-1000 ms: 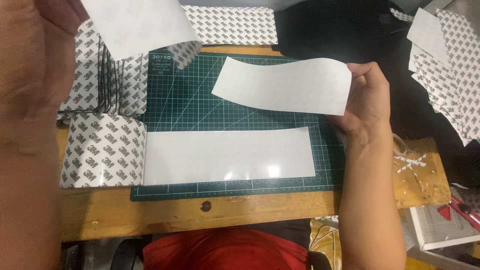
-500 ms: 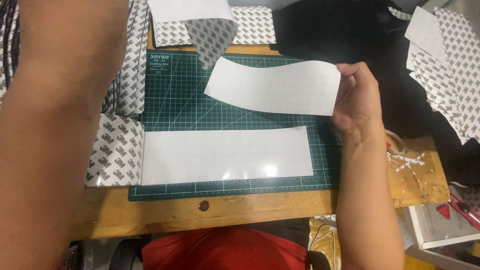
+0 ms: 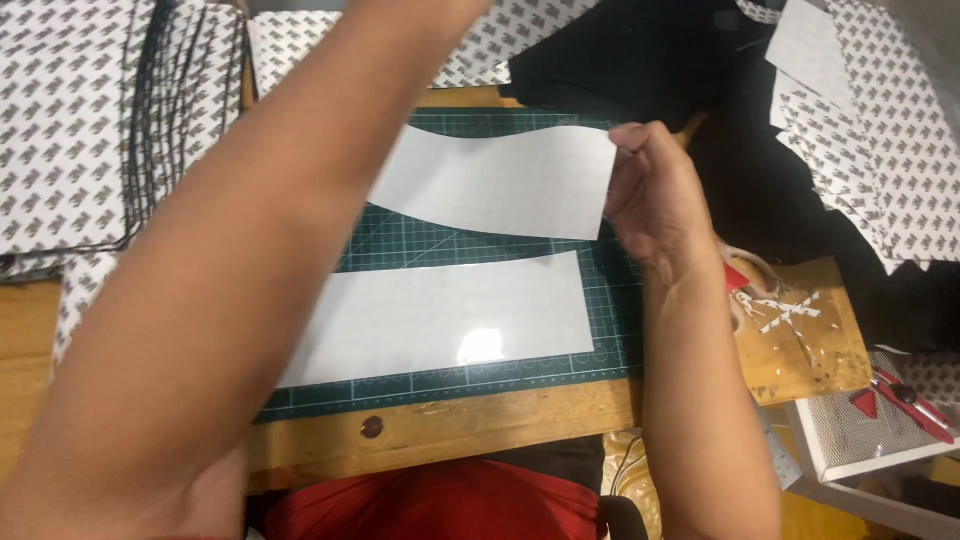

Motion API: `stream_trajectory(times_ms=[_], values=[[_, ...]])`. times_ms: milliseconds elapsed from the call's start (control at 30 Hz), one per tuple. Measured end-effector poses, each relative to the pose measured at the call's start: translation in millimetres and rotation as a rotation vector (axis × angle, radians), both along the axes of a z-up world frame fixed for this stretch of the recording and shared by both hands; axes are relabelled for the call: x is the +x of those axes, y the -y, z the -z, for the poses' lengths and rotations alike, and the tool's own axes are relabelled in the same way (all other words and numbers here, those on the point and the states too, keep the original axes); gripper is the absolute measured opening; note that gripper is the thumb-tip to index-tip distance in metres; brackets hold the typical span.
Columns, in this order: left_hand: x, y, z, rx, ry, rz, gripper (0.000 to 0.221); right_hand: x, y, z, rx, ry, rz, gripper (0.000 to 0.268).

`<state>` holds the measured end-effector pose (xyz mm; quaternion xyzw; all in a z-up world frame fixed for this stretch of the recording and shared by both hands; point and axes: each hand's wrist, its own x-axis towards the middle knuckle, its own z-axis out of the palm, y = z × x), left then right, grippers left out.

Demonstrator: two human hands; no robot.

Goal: Measuring and cutting adhesive sheets using a ruler and utility knife, then peeling the backing

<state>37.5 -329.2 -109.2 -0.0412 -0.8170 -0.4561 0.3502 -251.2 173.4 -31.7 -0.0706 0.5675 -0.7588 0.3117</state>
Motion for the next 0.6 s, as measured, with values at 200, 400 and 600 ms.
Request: stream_trajectory(times_ms=[200, 400, 600], values=[[-43, -43, 13, -0.035, -0.004, 0.023, 0.023, -5, -1, 8, -0.013, 0.039, 0.015, 0.013], [-96, -100, 16, -0.066, -0.003, 0.051, 0.022, -3, -1, 3, -0.020, 0.050, 0.042, 0.011], [-195, -188, -87, -0.093, 0.001, 0.070, 0.022, -6, -2, 5, 0.014, 0.025, -0.008, 0.013]])
